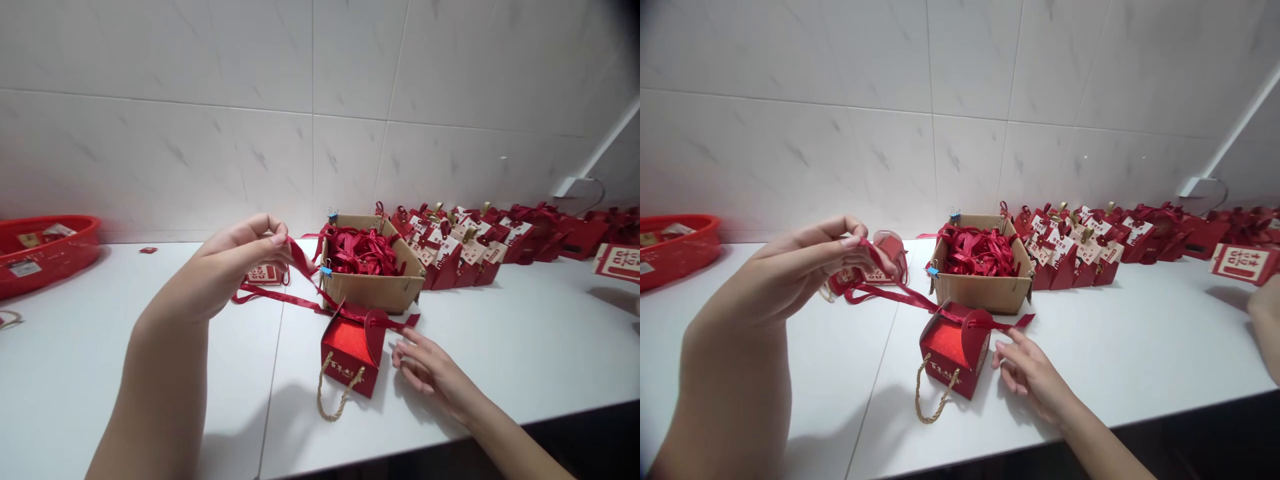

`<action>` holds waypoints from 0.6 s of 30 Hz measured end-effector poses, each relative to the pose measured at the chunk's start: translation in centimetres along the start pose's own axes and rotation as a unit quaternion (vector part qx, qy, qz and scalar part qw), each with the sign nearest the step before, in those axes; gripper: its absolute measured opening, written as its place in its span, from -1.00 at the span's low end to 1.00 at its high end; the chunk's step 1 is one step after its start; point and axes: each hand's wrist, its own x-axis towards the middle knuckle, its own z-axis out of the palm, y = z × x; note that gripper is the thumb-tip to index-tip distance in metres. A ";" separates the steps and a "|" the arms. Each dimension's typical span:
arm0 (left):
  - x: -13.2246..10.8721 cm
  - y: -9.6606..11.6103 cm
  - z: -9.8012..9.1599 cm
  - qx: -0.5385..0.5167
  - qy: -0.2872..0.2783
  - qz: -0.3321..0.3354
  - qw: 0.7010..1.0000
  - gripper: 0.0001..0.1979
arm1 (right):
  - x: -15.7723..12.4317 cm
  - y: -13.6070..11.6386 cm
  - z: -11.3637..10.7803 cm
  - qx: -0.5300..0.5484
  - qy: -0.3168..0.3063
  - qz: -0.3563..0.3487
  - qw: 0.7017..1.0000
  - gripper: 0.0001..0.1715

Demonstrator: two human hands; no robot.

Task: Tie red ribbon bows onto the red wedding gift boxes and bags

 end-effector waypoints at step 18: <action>-3.0 1.3 -1.1 0.027 0.089 0.120 0.988 -0.94 | 0.7 -13.9 3.6 -0.312 0.004 -0.316 0.896 -0.62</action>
